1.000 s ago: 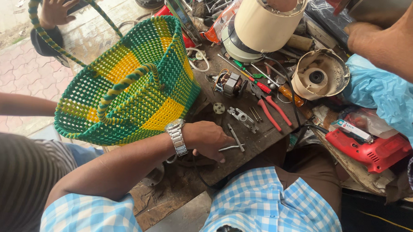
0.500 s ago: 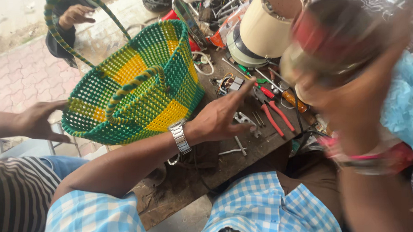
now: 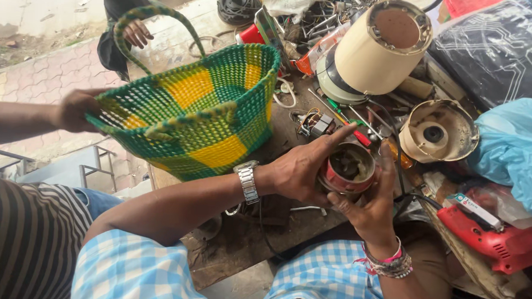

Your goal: The person disassembles a small appliance, removes the motor, and inspects the internal components. They then reassemble the motor into the housing and place it back into the appliance container.

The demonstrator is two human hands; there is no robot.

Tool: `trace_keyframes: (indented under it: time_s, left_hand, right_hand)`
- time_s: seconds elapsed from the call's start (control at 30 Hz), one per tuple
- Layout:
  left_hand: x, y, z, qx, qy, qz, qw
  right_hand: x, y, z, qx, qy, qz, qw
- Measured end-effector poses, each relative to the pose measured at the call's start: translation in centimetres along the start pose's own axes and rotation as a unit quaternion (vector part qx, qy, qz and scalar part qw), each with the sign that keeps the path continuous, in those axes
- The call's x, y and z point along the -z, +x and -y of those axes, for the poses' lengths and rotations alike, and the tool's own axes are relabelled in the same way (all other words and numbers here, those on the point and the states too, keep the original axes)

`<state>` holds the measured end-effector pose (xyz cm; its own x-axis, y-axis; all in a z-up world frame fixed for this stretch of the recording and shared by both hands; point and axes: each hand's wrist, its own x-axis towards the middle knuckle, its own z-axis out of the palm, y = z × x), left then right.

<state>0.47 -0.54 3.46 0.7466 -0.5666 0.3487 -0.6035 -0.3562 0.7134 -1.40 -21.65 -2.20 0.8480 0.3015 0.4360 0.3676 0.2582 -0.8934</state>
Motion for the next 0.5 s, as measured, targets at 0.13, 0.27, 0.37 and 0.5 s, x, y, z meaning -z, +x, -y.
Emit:
trace_keyframes:
  time_s: [0.13, 0.27, 0.37, 0.5]
  left_hand:
    - [0.2, -0.1, -0.3, 0.012, 0.037, 0.014, 0.999]
    - [0.7, 0.2, 0.0, 0.009, 0.07, -0.018, 0.997]
    - [1.0, 0.4, 0.7, 0.048, 0.068, -0.041, 0.996]
    - [1.4, 0.5, 1.8, 0.091, 0.119, -0.083, 0.985]
  right_hand:
    - [1.0, -2.1, -1.6, -0.006, 0.018, -0.011, 1.0]
    - [1.8, -5.0, -4.4, -0.135, -0.095, -0.065, 0.984]
    - [2.4, -6.7, -5.9, -0.18, -0.29, 0.029, 0.939]
    - [2.3, -7.3, -6.4, -0.161, -0.203, 0.079, 0.963]
